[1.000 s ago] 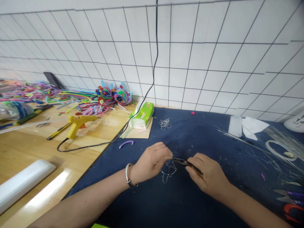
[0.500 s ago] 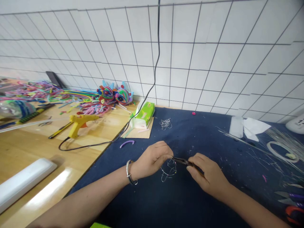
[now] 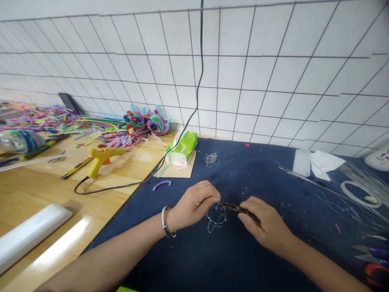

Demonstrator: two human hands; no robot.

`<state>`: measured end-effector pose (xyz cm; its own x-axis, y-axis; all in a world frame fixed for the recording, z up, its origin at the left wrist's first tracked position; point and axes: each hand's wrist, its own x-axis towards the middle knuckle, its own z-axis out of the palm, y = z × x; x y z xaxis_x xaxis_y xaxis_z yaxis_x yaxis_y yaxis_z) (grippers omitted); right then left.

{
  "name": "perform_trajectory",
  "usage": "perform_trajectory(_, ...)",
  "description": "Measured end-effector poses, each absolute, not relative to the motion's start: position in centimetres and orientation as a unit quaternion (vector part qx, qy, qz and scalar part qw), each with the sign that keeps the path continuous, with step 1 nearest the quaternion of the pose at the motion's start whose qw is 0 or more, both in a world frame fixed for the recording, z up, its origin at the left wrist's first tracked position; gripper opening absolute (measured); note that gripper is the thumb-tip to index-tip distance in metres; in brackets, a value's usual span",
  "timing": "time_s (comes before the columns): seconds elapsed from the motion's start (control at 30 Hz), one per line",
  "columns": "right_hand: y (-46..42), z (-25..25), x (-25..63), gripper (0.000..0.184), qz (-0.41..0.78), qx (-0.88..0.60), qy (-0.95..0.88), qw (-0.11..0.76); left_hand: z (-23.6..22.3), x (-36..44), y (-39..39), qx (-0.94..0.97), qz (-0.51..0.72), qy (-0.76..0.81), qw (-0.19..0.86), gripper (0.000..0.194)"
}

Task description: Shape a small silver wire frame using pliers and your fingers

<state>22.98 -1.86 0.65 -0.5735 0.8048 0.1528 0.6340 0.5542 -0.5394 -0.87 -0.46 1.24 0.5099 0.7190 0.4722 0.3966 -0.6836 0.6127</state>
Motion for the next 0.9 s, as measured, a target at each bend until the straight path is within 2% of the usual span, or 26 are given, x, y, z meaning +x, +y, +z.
perform_trajectory(0.9,-2.5,1.3,23.0,0.017,0.192,-0.404,-0.873,0.194,0.6,-0.6,-1.2,0.812,0.449,0.302,0.22,0.01)
